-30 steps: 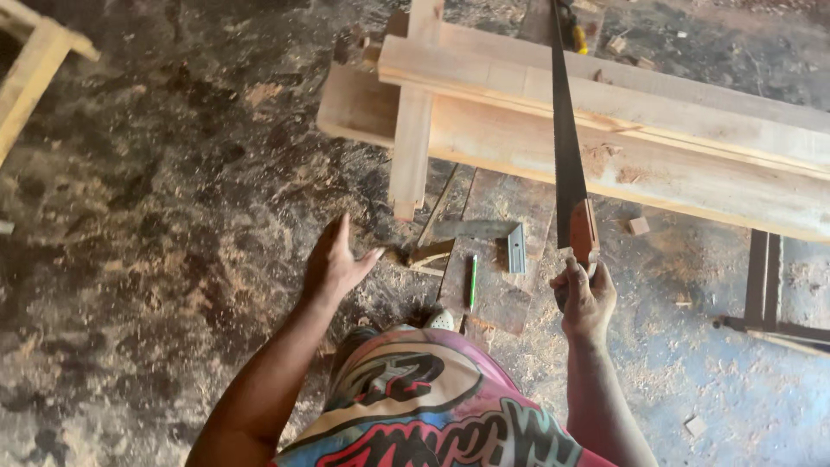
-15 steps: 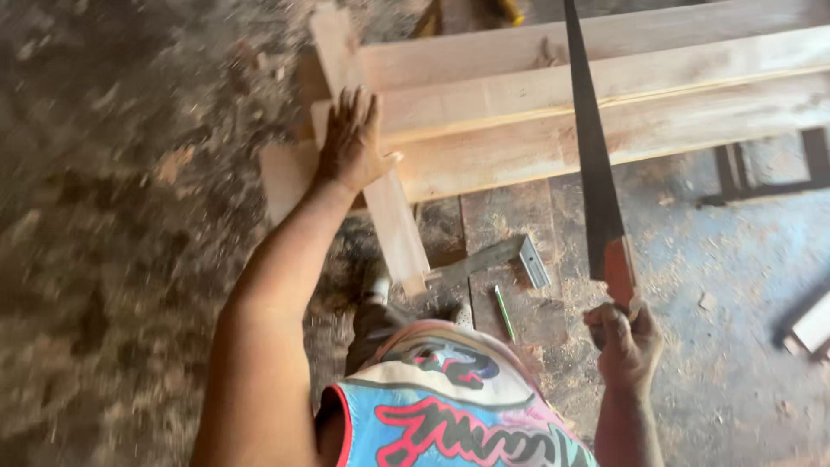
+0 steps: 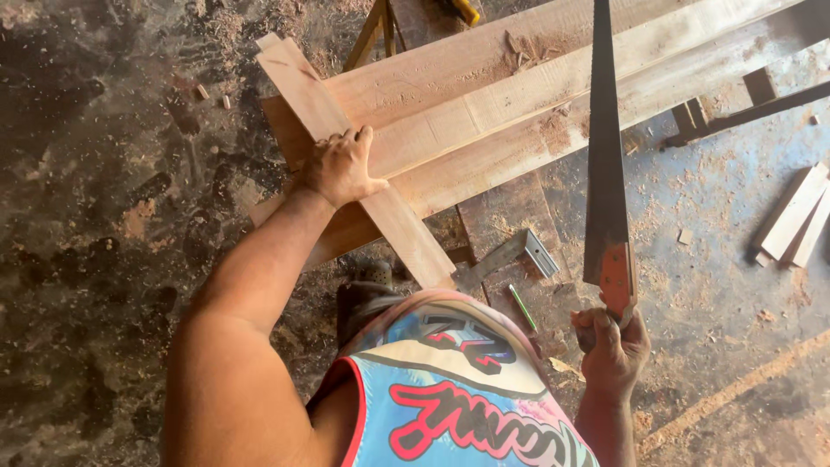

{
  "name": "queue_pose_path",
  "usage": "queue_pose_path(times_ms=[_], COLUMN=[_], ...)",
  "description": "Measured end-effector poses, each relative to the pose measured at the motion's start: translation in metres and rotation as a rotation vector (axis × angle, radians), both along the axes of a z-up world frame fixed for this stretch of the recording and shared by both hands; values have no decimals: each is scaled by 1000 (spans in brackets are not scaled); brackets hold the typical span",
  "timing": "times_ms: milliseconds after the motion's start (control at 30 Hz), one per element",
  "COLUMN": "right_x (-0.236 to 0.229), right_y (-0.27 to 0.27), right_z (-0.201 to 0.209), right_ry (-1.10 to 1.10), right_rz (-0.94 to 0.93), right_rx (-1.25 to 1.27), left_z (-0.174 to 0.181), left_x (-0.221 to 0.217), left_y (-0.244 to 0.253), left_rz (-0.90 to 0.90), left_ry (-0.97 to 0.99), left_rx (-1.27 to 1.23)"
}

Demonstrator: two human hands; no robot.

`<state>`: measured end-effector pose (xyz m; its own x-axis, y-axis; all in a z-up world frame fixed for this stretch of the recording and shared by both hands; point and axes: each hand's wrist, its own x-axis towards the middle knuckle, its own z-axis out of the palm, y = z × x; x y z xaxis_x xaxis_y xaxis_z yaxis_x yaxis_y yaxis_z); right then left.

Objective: The person uses a hand saw to cut a long wooden plank resting on a workbench. After completing the cut, the person uses a hammer to tap the separated piece of wood to ensure it is fully detached from the main plank.

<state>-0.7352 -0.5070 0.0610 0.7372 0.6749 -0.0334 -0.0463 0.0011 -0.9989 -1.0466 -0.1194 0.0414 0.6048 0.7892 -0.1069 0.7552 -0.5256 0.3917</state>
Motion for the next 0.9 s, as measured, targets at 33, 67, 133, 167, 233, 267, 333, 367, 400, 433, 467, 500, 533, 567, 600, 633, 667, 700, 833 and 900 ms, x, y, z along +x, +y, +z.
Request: queue_pose_path(times_ms=[33, 67, 133, 167, 233, 267, 333, 367, 400, 433, 467, 500, 533, 567, 600, 633, 667, 700, 833, 900], right_x=[0, 1, 4, 4, 5, 6, 7, 8, 6, 5, 2, 1, -1, -3, -5, -9, -13, -16, -31, -37], right_y=[0, -1, -4, -4, -3, -1, 4, 4, 6, 9, 10, 13, 16, 19, 23, 27, 31, 36, 53, 56], right_z=[-1, -1, -4, -6, -10, -12, -11, -8, -6, -2, 3, 8, 13, 16, 18, 18, 18, 17, 13, 12], right_ry=[-8, -16, -24, -27, -34, -40, -75, -95, -100, -108, -116, -123, -130, -132, -150, -165, -180, -180, -184, -174], right_rz=[-4, -7, -19, -21, -21, -22, -7, 4, 30, 61, 93, 133, 174, 219, 240, 262, 283, 303, 345, 333], right_rx=[3, 6, -13, -24, -27, -27, -80, -116, -118, -124, -129, -132, -135, -141, -169, -197, -224, -223, -217, -221], left_z=[5, 9, 14, 16, 21, 23, 24, 23, 20, 16, 11, 5, -1, -8, -15, -22, -29, -35, -51, -65], left_x=[-3, -6, -14, -22, -35, -44, -57, -66, -74, -81, -89, -96, -101, -106, -110, -114, -114, -113, -118, -103], left_y=[-2, -5, -8, -8, -12, -19, -32, -40, -46, -50, -54, -55, -58, -63, -67, -69, -69, -66, -41, -7], left_rz=[-7, -15, -15, -7, 37, 75, 106, 107, 108, 109, 110, 112, 98, 89, 80, 77, 74, 67, 231, 503], left_ry=[0, 1, 1, 1, 40, 80, 106, 93, 80, 84, 89, 91, 75, 64, 53, 49, 45, 36, -160, -209], left_rx=[15, 31, 51, 61, 5, -61, -106, -90, -74, -69, -63, -52, -17, 15, 48, 61, 74, 91, -200, -422])
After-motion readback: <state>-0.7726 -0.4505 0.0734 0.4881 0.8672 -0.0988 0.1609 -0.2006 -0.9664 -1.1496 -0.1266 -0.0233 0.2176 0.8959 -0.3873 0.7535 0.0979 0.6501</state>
